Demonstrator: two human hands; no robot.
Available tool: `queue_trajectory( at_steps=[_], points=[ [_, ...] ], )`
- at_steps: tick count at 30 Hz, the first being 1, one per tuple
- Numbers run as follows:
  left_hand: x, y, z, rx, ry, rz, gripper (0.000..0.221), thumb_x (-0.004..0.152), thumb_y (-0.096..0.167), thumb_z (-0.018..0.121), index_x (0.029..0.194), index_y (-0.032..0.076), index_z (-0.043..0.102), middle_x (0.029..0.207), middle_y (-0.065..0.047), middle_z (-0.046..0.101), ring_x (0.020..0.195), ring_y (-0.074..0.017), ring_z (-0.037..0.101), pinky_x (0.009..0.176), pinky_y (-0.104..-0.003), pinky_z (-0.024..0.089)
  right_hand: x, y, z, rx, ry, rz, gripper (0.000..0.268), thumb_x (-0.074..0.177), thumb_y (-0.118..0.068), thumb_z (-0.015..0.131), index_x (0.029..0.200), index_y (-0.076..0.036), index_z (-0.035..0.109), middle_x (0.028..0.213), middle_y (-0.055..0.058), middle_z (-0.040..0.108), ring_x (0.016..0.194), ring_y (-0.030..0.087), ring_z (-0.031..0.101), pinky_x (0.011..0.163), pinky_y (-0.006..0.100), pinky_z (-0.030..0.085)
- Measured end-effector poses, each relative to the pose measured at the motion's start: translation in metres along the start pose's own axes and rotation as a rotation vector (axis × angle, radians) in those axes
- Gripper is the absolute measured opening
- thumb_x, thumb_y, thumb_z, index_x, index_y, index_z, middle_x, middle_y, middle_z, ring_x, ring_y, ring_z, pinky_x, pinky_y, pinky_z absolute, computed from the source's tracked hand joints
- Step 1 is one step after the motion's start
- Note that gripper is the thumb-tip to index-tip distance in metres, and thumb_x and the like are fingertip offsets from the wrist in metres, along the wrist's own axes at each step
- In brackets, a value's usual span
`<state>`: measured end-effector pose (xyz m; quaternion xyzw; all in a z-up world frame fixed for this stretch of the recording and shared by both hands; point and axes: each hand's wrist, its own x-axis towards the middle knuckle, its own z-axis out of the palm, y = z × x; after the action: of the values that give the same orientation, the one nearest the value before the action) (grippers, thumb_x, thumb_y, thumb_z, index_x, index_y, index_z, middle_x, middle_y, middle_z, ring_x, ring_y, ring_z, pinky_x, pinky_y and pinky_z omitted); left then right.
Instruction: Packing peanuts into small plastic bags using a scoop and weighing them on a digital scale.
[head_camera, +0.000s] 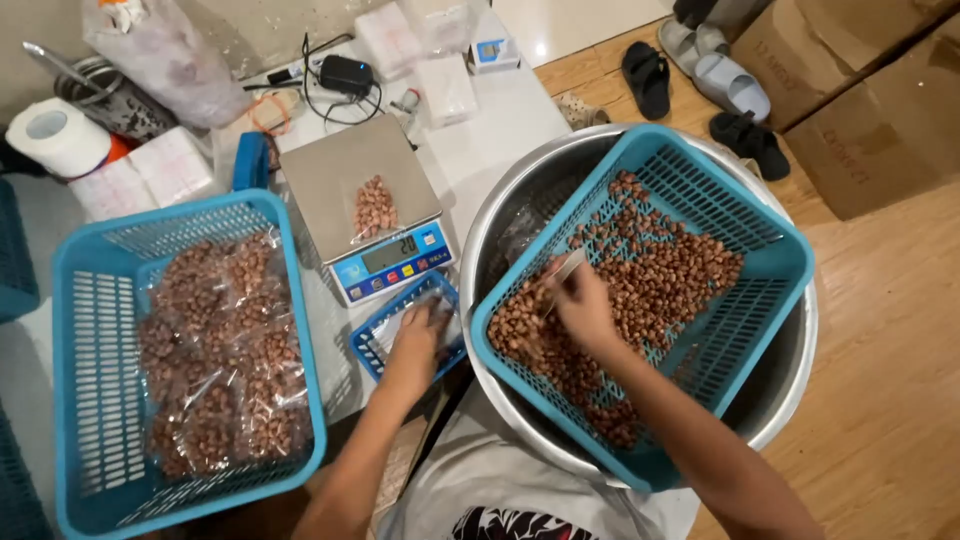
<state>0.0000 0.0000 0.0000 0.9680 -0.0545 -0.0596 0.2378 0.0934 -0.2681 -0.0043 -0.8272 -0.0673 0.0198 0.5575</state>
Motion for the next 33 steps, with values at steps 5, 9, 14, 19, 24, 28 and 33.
queue_trajectory(
  at_steps=[5, 9, 14, 19, 24, 28, 33],
  points=[
    [-0.009, -0.021, 0.026, -0.513, 0.155, -0.143, 0.014, 0.089, 0.013, 0.071, 0.100, 0.014, 0.079, 0.102, -0.007, 0.077, 0.107, -0.0287, 0.071, 0.098, -0.038, 0.056, -0.022, -0.024, 0.004, 0.214, -0.111, 0.251, 0.011, 0.098, -0.005, 0.065, 0.106, -0.009, 0.057, 0.093, 0.010, 0.066, 0.088, 0.021, 0.065, 0.070, 0.037, 0.056],
    [-0.001, -0.025, 0.038, -1.605, 0.382, -0.563, 0.024, 0.104, 0.024, 0.060, 0.117, 0.006, 0.071, 0.106, -0.012, 0.078, 0.103, -0.0221, 0.075, 0.099, -0.038, 0.056, -0.022, -0.040, -0.003, 0.504, -0.095, 0.519, 0.016, 0.098, -0.003, 0.066, 0.111, -0.003, 0.056, 0.097, 0.009, 0.055, 0.089, 0.022, 0.061, 0.065, 0.037, 0.062],
    [0.004, 0.049, -0.019, -1.622, 0.413, -0.298, 0.017, 0.088, 0.007, 0.078, 0.103, 0.000, 0.075, 0.085, -0.009, 0.076, 0.083, -0.0150, 0.075, 0.085, -0.028, 0.060, -0.031, -0.102, -0.033, 0.507, 0.041, 0.378, 0.015, 0.097, -0.005, 0.067, 0.106, -0.006, 0.055, 0.100, 0.012, 0.069, 0.081, 0.017, 0.067, 0.060, 0.027, 0.059],
    [0.007, 0.100, -0.035, -1.353, 0.190, -0.045, 0.026, 0.082, 0.007, 0.085, 0.108, 0.004, 0.080, 0.093, -0.009, 0.082, 0.091, -0.0129, 0.076, 0.085, -0.029, 0.061, -0.035, -0.135, -0.073, 0.343, 0.153, -0.184, 0.016, 0.101, -0.003, 0.063, 0.109, -0.004, 0.049, 0.104, 0.020, 0.070, 0.095, 0.028, 0.071, 0.078, 0.035, 0.060],
    [0.016, 0.121, -0.018, -1.394, -0.050, 0.090, 0.051, 0.084, 0.014, 0.087, 0.131, 0.003, 0.071, 0.118, -0.014, 0.076, 0.108, -0.0236, 0.073, 0.094, -0.039, 0.058, -0.048, -0.123, -0.080, -0.141, -0.078, -0.574, 0.018, 0.085, 0.012, 0.066, 0.093, -0.005, 0.067, 0.100, 0.013, 0.076, 0.097, 0.035, 0.076, 0.084, 0.043, 0.062],
    [0.018, 0.133, -0.019, -1.391, -0.043, 0.047, 0.049, 0.087, 0.018, 0.085, 0.130, -0.002, 0.069, 0.115, -0.017, 0.076, 0.106, -0.0259, 0.073, 0.092, -0.040, 0.059, -0.045, -0.106, -0.078, -0.103, 0.055, -0.758, 0.014, 0.090, 0.010, 0.061, 0.093, -0.002, 0.068, 0.108, 0.020, 0.075, 0.093, 0.039, 0.076, 0.078, 0.046, 0.063],
    [0.025, 0.125, -0.072, -1.372, 0.127, -0.141, 0.013, 0.094, 0.013, 0.072, 0.099, 0.001, 0.070, 0.081, -0.010, 0.075, 0.060, -0.0152, 0.071, 0.050, -0.023, 0.056, -0.033, -0.084, -0.073, -0.296, 0.220, -0.374, 0.016, 0.099, 0.011, 0.062, 0.103, -0.004, 0.063, 0.090, 0.015, 0.069, 0.067, 0.037, 0.066, 0.056, 0.041, 0.053]
  ],
)
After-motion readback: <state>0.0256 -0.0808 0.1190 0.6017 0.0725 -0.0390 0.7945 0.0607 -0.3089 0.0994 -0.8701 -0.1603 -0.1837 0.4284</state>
